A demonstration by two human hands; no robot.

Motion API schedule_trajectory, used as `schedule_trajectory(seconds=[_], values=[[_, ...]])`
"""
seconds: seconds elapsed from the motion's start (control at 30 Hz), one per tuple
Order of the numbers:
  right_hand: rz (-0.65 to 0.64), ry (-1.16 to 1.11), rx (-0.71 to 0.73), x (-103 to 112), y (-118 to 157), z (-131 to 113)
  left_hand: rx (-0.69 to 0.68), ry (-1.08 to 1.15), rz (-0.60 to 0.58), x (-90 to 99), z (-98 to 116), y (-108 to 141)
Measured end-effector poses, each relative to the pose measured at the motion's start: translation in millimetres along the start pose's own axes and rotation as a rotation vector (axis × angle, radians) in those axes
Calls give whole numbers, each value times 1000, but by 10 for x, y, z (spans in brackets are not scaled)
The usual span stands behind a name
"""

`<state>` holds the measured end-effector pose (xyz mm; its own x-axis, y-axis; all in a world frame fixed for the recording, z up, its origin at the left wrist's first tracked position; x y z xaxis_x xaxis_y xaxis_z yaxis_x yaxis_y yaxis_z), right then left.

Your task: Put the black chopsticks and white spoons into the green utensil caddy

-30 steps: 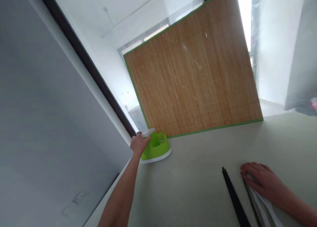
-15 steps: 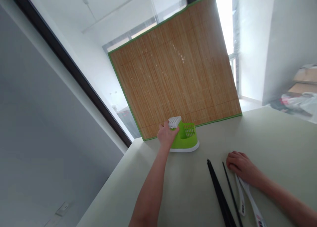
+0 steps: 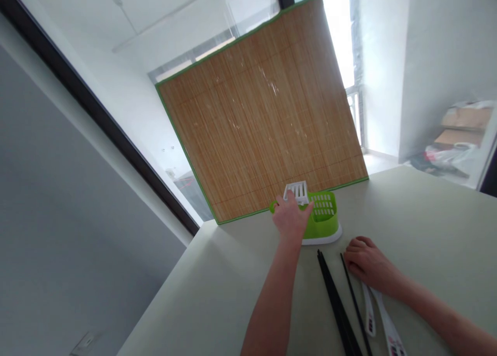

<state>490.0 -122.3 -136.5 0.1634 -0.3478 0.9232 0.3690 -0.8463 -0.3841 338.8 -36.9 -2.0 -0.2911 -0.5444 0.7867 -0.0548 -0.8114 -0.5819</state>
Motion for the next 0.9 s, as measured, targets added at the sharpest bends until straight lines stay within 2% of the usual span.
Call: schedule_trajectory(seconds=[0.2, 0.4, 0.53, 0.67, 0.73, 0.8, 0.9], values=[[-13, 14, -4, 25, -8, -22, -51, -8, -8, 19, 200, 140], [-28, 15, 6, 61, -17, -51, -110, 50, -47, 108, 256, 208], [-31, 13, 9, 84, -20, -68, -188, 207, -18, 234, 142, 308], [-37, -1, 20, 92, -21, -93, -251, 377, -3, 227, -133, 608], [-51, -23, 29, 81, -19, -111, -261, 434, -79, 118, -274, 809], [-70, -58, 39, 68, -16, -134, -246, 461, -206, -42, -384, 1019], [-86, -114, 52, 67, -12, -176, -243, 476, -387, -283, -447, 1319]])
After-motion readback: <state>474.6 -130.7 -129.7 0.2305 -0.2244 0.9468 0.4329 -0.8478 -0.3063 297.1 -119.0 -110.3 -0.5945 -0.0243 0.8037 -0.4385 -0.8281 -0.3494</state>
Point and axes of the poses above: each hand's wrist, its own y-axis away from the middle knuckle, its own x-axis out of the back of the hand, z = x × y, the point moved 4 cm from there along -y, towards the middle knuckle, and after that the axes turned 11 degrees about y, right-handed, at the moved point
